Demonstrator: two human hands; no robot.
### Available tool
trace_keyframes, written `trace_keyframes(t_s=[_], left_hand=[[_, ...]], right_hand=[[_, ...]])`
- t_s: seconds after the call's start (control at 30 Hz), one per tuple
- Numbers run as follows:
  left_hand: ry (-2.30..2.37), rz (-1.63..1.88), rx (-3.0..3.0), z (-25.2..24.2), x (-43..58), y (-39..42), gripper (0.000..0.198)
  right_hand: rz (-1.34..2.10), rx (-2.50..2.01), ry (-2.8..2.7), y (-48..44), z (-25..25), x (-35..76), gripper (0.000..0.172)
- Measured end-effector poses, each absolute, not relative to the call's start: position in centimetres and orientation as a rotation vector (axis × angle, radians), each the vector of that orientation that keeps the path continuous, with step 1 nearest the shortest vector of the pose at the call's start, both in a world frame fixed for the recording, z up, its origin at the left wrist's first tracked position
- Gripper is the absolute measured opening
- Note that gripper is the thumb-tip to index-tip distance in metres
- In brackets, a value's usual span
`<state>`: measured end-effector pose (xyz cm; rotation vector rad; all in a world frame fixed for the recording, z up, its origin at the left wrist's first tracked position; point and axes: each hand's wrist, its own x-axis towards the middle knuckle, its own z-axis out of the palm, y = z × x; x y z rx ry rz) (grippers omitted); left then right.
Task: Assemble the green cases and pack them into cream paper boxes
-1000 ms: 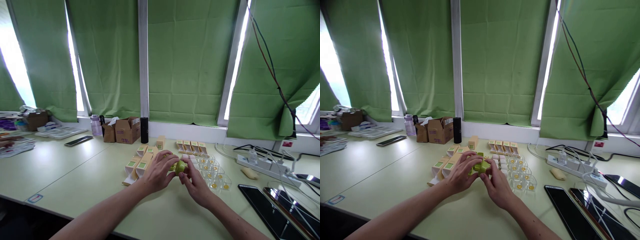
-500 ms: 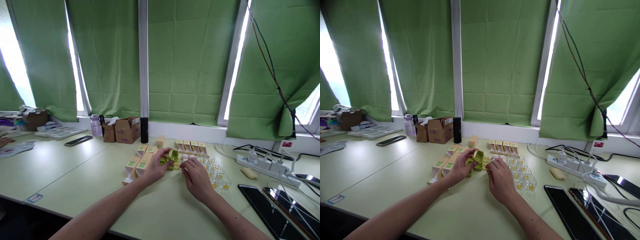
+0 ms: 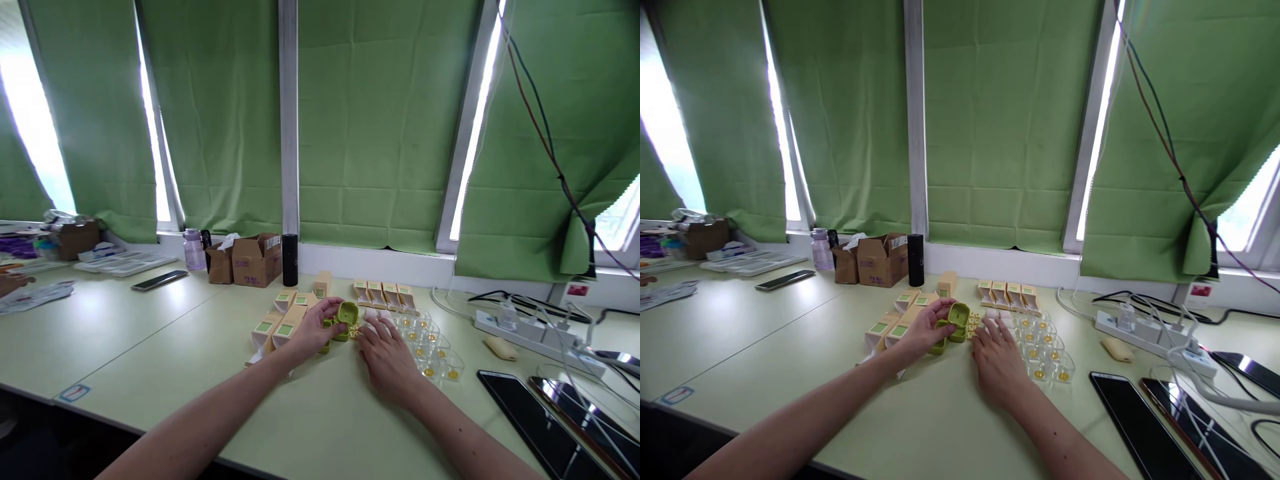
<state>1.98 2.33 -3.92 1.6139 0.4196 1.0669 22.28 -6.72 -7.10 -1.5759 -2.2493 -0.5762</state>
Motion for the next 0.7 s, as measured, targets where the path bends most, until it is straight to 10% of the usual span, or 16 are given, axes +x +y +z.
trace_keyframes(t_s=[0.7], left_hand=[[0.417,1.075,1.62,-3.41,2.11,1.57,0.063]], right_hand=[[-0.62,-1.524,-2.3,-6.71,-7.44,22.08,0.019]])
